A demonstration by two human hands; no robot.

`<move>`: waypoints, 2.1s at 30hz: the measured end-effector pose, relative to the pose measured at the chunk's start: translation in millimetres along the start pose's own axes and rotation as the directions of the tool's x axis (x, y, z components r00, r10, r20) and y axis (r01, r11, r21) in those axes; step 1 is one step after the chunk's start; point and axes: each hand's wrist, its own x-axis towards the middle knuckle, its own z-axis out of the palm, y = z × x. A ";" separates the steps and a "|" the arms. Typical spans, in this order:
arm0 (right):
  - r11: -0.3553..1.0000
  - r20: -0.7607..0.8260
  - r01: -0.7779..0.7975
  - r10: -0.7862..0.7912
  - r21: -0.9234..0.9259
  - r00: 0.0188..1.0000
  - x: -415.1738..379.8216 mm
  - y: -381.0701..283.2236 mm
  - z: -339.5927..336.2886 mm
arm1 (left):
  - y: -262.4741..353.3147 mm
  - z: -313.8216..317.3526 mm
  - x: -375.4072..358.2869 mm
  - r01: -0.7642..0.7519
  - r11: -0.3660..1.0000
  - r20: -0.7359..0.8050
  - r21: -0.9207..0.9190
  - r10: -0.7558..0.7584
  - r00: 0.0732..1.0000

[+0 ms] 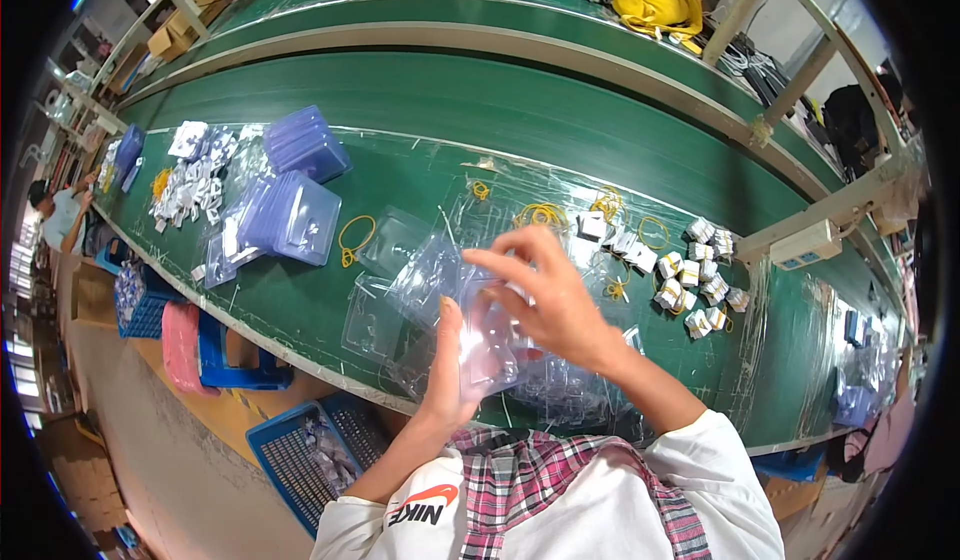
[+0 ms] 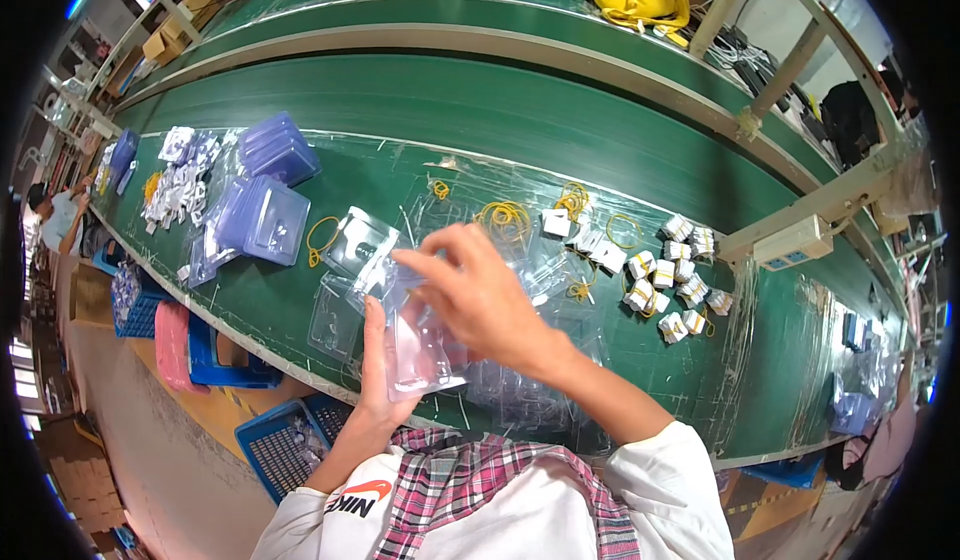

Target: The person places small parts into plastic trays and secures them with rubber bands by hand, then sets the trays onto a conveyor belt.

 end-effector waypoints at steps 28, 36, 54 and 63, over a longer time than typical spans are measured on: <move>0.995 -0.034 -0.046 0.043 -0.085 0.998 -5.3 9.3 -18.0 | 1.1 -8.0 2.5 -0.052 0.998 0.081 0.032 0.049 0.995; 0.976 -0.128 0.035 -0.064 -0.213 0.990 -13.7 -12.4 14.7 | -0.2 1.7 -1.3 0.026 0.998 -0.005 -0.052 -0.026 1.000; 0.842 0.115 -0.367 0.351 0.394 0.929 -18.6 45.6 -36.4 | 14.9 -16.9 3.5 -0.157 0.970 0.021 0.186 0.156 0.988; 0.974 0.206 -0.170 0.199 -0.152 0.958 -15.6 46.3 -25.1 | 36.2 -25.5 31.8 -0.380 0.063 0.288 0.923 0.540 0.791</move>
